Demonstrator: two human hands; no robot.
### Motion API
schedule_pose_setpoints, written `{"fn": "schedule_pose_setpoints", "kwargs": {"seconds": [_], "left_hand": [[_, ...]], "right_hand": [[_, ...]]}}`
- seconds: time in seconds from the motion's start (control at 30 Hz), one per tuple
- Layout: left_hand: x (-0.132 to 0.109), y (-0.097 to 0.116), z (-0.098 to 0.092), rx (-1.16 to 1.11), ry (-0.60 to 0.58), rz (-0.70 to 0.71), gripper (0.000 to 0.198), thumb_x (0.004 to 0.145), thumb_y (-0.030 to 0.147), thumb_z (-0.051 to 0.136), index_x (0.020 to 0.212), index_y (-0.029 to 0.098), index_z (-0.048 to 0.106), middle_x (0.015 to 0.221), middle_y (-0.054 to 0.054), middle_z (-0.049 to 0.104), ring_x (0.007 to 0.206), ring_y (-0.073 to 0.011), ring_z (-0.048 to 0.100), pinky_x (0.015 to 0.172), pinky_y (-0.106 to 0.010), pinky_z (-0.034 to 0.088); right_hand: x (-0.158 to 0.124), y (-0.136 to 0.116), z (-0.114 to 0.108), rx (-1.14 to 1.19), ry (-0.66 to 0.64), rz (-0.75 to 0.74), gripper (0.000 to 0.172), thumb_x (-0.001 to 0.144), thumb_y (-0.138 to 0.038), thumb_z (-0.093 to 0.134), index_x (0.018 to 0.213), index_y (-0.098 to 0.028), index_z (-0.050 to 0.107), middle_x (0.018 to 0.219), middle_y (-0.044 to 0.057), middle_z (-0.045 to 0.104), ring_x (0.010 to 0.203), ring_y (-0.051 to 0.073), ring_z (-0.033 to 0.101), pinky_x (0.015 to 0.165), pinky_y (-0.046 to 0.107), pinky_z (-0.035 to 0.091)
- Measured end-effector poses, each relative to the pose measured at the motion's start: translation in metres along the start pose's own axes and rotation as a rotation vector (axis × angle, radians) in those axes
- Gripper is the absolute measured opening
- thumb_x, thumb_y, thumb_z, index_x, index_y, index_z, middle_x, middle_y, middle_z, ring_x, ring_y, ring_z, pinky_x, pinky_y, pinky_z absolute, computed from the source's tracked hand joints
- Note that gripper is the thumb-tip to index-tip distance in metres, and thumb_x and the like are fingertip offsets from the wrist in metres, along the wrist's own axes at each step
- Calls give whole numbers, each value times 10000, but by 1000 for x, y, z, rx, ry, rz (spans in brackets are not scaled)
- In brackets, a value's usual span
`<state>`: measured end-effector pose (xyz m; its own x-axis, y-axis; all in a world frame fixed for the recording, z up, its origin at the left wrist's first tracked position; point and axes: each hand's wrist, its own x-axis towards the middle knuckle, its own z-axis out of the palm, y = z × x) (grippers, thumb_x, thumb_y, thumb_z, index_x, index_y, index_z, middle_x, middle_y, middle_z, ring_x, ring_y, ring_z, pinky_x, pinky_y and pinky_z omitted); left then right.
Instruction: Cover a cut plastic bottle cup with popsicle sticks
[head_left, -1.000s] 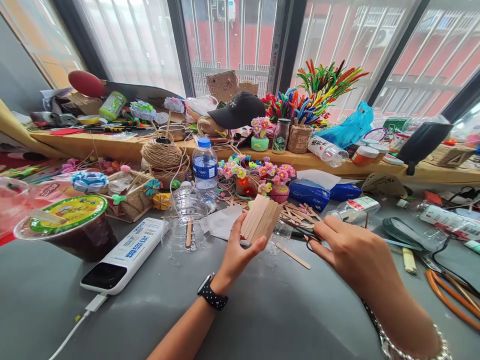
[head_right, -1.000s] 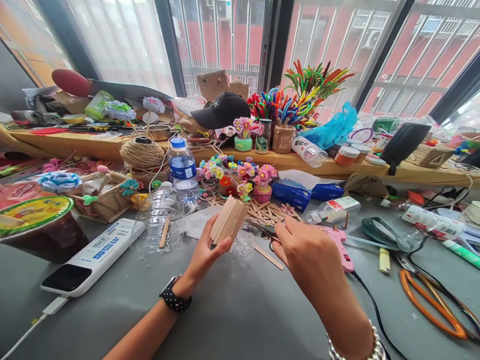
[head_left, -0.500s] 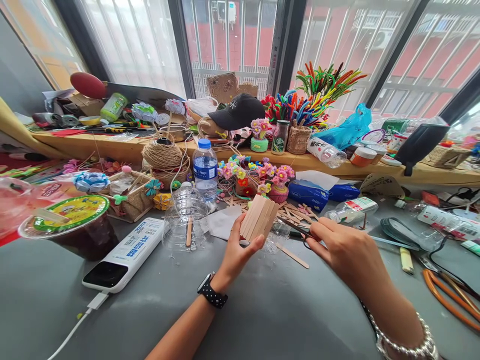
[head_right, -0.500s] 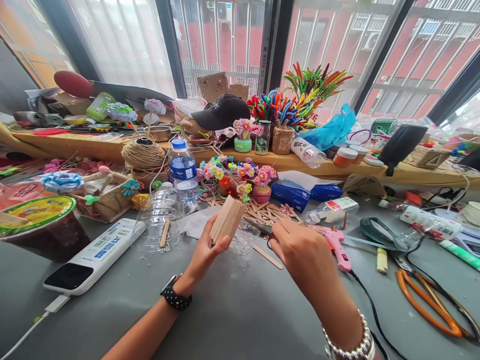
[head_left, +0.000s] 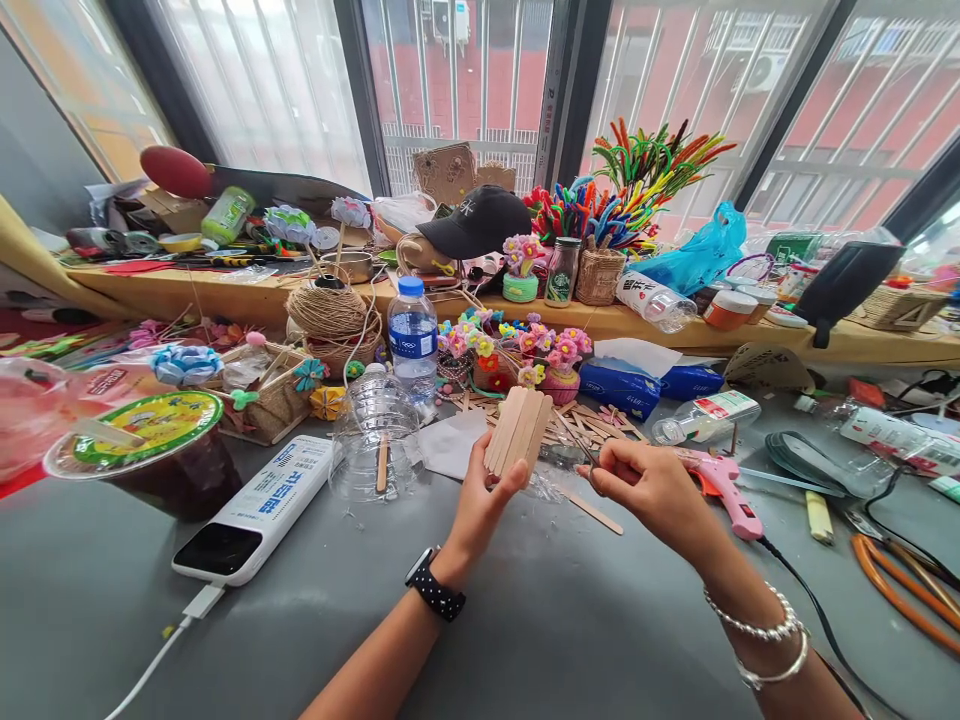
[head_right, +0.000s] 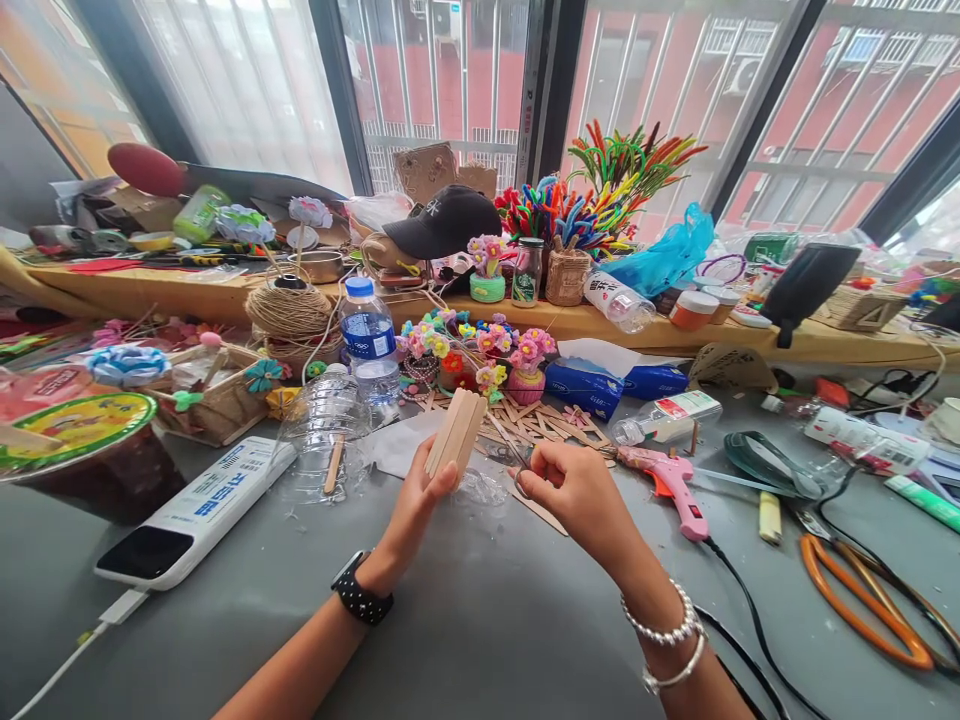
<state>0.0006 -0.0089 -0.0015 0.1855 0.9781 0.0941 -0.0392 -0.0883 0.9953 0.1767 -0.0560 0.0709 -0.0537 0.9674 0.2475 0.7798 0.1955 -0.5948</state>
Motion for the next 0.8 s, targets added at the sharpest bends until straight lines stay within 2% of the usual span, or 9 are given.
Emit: {"fn": "schedule_pose_setpoints", "kwargs": {"seconds": [0.07, 0.17, 0.37, 0.5, 0.8], "left_hand": [[0, -3, 0, 5, 29, 14, 595, 689, 520, 517, 1149, 181, 351, 1119, -95, 481, 987, -219, 489, 787, -297, 405], [0, -5, 1, 17, 99, 44, 586, 694, 501, 533, 1149, 188, 339, 1126, -100, 476, 992, -220, 493, 810, -316, 400], [-4, -4, 1, 113, 195, 100, 622, 678, 501, 558, 1158, 184, 322, 1131, -104, 457, 1008, -231, 482, 834, -340, 395], [-6, -3, 2, 140, 184, 146, 625, 683, 468, 572, 1174, 181, 314, 1151, -105, 439, 1032, -225, 465, 858, -337, 383], [-6, -7, 2, 149, 195, 193, 635, 669, 458, 585, 1179, 187, 321, 1146, -99, 447, 1043, -235, 460, 869, -365, 372]], "right_hand": [[0, 0, 1, 141, -62, 61, 331, 759, -418, 475, 545, -178, 398, 508, -58, 341, 490, 76, 301, 461, 203, 229], [-1, 0, 4, 369, -233, 100, 409, 763, -538, 426, 579, -173, 410, 529, -59, 305, 490, 71, 258, 449, 209, 201], [-5, -4, 22, 824, -594, -3, 576, 680, -714, 354, 791, -162, 475, 551, -73, 286, 472, 63, 193, 431, 215, 160], [-4, -5, 31, 956, -647, -10, 588, 661, -720, 380, 792, -153, 467, 543, -79, 286, 461, 55, 168, 422, 217, 140], [-2, 0, 38, 992, -644, -29, 601, 670, -717, 371, 768, -132, 472, 517, -84, 287, 437, 38, 173, 402, 206, 133]]}}
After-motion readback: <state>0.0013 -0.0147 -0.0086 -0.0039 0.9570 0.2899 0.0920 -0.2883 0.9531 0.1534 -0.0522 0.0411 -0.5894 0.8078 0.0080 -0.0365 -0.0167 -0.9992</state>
